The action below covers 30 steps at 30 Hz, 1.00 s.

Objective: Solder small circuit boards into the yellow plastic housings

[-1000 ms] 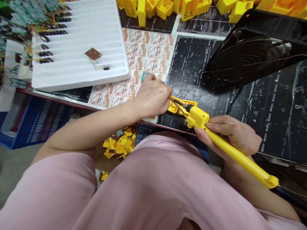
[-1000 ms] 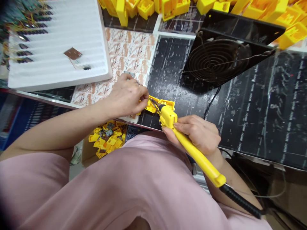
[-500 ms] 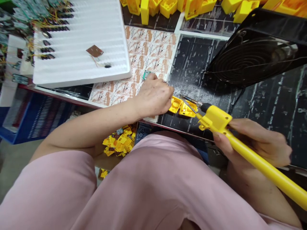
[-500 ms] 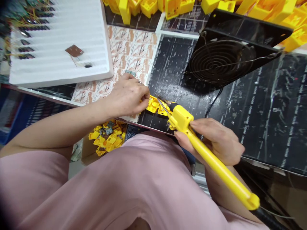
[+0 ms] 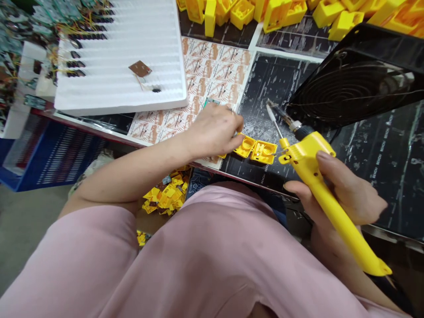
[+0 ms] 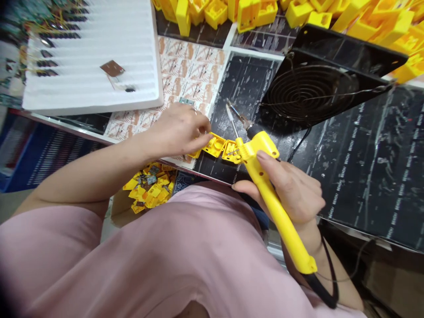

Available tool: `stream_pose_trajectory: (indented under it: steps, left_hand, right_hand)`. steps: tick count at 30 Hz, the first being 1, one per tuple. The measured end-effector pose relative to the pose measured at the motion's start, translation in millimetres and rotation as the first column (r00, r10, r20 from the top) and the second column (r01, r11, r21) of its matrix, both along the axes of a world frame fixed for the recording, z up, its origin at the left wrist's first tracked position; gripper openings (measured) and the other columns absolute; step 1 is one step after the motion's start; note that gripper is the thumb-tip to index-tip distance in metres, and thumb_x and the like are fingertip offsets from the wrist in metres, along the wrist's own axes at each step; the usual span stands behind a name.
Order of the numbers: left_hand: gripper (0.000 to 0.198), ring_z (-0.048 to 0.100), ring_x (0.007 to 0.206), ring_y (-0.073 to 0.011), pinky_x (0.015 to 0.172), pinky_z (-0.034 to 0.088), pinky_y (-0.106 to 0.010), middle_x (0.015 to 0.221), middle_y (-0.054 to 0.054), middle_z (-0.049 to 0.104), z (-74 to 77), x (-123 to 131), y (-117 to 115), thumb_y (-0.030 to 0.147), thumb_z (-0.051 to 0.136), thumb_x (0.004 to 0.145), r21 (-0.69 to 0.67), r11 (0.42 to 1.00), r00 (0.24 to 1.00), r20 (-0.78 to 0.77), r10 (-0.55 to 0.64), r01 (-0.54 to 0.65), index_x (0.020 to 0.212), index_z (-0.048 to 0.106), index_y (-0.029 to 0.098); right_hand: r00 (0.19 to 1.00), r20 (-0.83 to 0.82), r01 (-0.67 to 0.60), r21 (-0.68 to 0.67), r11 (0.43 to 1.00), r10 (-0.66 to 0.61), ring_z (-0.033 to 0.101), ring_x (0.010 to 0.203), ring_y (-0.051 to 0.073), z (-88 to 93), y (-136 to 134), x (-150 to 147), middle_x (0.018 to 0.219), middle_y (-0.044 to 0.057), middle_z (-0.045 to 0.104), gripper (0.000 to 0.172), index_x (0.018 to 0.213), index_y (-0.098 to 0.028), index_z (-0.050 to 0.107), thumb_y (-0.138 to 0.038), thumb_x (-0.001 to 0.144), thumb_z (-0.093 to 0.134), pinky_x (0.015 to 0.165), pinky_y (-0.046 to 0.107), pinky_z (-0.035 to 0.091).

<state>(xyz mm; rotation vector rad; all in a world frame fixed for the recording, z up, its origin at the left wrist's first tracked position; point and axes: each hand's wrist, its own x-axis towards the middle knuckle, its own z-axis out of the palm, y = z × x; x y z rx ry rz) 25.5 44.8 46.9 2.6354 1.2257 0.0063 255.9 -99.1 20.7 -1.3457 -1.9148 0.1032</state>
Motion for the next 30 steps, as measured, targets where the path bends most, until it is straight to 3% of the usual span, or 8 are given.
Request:
stream_pose_trajectory:
  steps: [3,6,10,13,15,20,26,30]
  left_hand:
    - [0.031,0.065,0.091,-0.0175,0.088,0.050,-0.034,0.097,-0.004,0.076,22.7,-29,13,0.036,0.051,0.095,0.016,0.981,0.961,0.207,0.185,-0.193,0.102,0.074,0.017]
    - [0.031,0.062,0.081,-0.0140,0.084,0.050,-0.031,0.091,-0.002,0.077,30.5,-66,21,0.035,0.050,0.095,0.070,0.940,0.924,0.219,0.312,-0.334,0.096,0.075,0.016]
    - [0.036,0.067,0.088,-0.0201,0.084,0.051,-0.035,0.100,-0.008,0.078,4.7,-90,18,0.029,0.047,0.093,0.048,0.963,0.960,-0.076,0.269,-0.266,0.110,0.076,0.015]
    - [0.051,0.069,0.099,-0.0229,0.085,0.052,-0.035,0.119,-0.015,0.074,-19.4,-82,18,0.021,0.045,0.093,0.128,0.962,0.960,-0.111,0.257,-0.243,0.141,0.059,0.013]
    - [0.050,0.069,0.101,-0.0238,0.084,0.052,-0.034,0.117,-0.017,0.073,-27.6,-74,24,0.021,0.045,0.094,0.148,0.966,0.968,-0.106,0.228,-0.211,0.142,0.057,0.011]
    - [0.034,0.071,0.091,-0.0197,0.085,0.052,-0.031,0.097,-0.007,0.078,-23.0,-73,50,0.026,0.046,0.094,0.112,0.991,0.994,-0.071,0.077,-0.069,0.106,0.077,0.020]
    - [0.029,0.070,0.083,-0.0201,0.078,0.049,-0.030,0.081,-0.006,0.073,-26.2,-87,56,0.028,0.048,0.090,0.161,0.986,0.986,-0.154,0.067,-0.041,0.091,0.077,0.019]
    - [0.031,0.069,0.087,-0.0245,0.076,0.050,-0.035,0.090,-0.011,0.074,-21.0,-87,47,0.025,0.045,0.091,0.205,0.977,0.979,-0.180,0.100,-0.062,0.094,0.075,0.016]
  right_hand:
    - [0.981,0.091,-0.179,0.088,0.980,0.171,0.065,0.060,0.012,-8.9,10,4,0.077,-0.003,0.069,0.059,0.145,-0.028,0.053,-0.022,0.090,0.073,0.063,0.023,0.052]
    - [0.959,0.226,-0.186,0.037,0.982,0.173,0.056,0.053,0.009,-14.2,19,12,0.065,-0.006,0.059,0.036,0.121,-0.025,0.066,-0.014,0.088,0.074,0.055,0.022,0.044]
    - [0.933,0.307,-0.216,0.051,0.975,0.190,0.063,0.062,0.016,-21.9,34,14,0.076,0.001,0.067,0.036,0.115,-0.020,0.063,-0.039,0.087,0.076,0.061,0.028,0.049]
    - [0.932,0.293,-0.234,0.040,0.971,0.213,0.068,0.072,0.022,-29.2,43,9,0.085,0.006,0.069,0.044,0.118,-0.019,0.060,-0.044,0.085,0.076,0.069,0.034,0.055]
    - [0.940,0.259,-0.231,0.006,0.973,0.221,0.072,0.083,0.026,-33.4,45,5,0.095,0.008,0.071,0.046,0.123,-0.021,0.056,-0.038,0.086,0.077,0.074,0.037,0.058]
    - [0.958,0.231,-0.180,0.020,0.983,0.171,0.074,0.087,0.025,-38.6,38,3,0.103,0.008,0.073,0.051,0.130,-0.025,0.052,-0.024,0.086,0.077,0.071,0.032,0.060]
    - [0.968,0.225,-0.125,0.051,0.991,0.110,0.075,0.082,0.026,-40.3,34,4,0.097,0.008,0.073,0.059,0.134,-0.025,0.052,-0.028,0.083,0.081,0.067,0.032,0.061]
    - [0.971,0.218,-0.111,0.067,0.991,0.094,0.075,0.082,0.025,-39.6,36,-2,0.101,0.008,0.074,0.059,0.135,-0.025,0.051,-0.026,0.084,0.079,0.068,0.032,0.061]
